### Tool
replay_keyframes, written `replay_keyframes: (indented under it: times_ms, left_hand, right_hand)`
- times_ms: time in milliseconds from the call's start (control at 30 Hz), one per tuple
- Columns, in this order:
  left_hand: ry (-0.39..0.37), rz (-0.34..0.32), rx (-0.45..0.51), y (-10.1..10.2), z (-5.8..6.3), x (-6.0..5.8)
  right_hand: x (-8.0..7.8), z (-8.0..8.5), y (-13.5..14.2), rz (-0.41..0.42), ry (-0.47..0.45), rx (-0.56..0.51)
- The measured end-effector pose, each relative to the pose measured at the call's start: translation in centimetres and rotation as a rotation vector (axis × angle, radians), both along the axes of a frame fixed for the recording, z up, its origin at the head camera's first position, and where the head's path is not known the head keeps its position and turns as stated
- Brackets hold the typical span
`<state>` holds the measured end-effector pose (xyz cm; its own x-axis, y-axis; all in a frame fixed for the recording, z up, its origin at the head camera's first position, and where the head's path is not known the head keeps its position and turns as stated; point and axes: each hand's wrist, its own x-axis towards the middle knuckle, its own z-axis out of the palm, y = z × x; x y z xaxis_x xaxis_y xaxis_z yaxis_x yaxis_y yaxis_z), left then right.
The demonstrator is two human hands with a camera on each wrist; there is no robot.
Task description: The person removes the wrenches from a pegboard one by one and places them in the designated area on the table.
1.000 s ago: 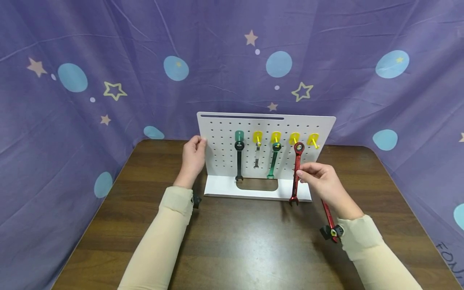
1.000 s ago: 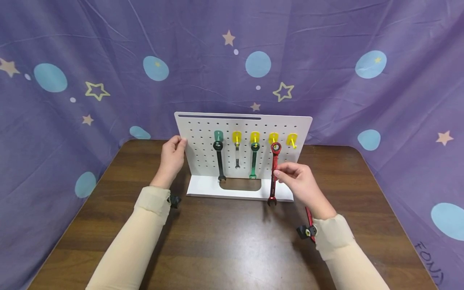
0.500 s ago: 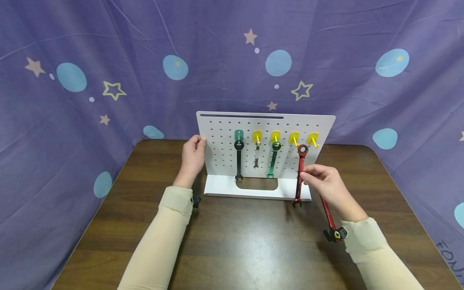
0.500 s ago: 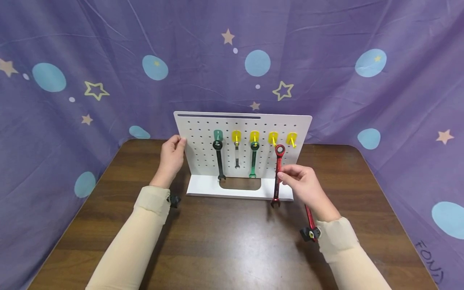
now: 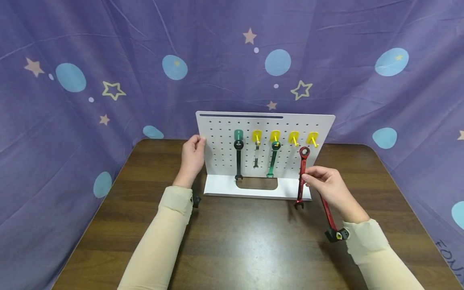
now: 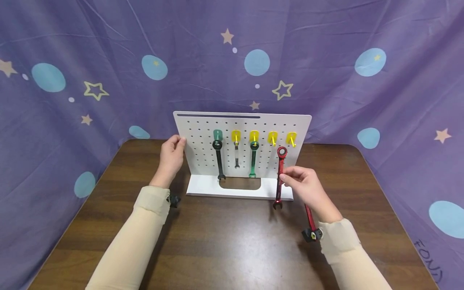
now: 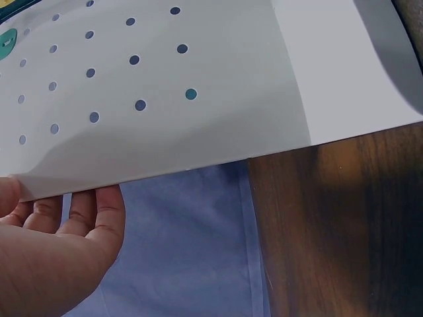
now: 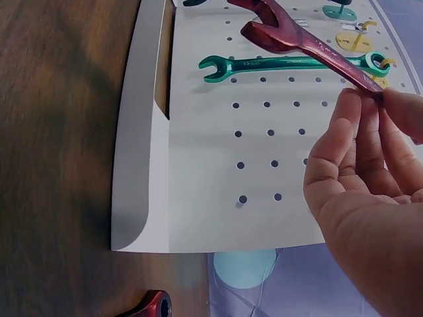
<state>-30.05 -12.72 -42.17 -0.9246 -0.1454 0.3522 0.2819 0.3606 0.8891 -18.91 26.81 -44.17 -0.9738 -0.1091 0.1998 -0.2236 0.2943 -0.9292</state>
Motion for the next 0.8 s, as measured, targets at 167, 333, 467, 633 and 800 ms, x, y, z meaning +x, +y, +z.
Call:
replay_keyframes:
  times_ms: [167,333,467,633,800]
  left_hand:
    - [0.000,-0.002,-0.003,0.0,0.2,0.1]
    - [-0.004,0.002,-0.001,0.0,0.3,0.2]
    - [-0.014,0.005,0.006,0.1,0.3,0.2]
    - [-0.016,0.000,0.005,0.1,0.3,0.3]
    - [-0.022,-0.001,0.006,0.1,0.3,0.3]
  right_hand:
    - [0.0,0.0,0.1,-0.003,-0.005,0.016]
    - [0.0,-0.2,0.3,-0.012,-0.024,0.032]
    - [0.1,-0.5,0.5,-0.013,-0.045,0.039]
    - [0.1,-0.9,0.7,-0.012,-0.037,0.027]
    - [0.1,-1.1,1.0,-0.008,-0.024,0.010]
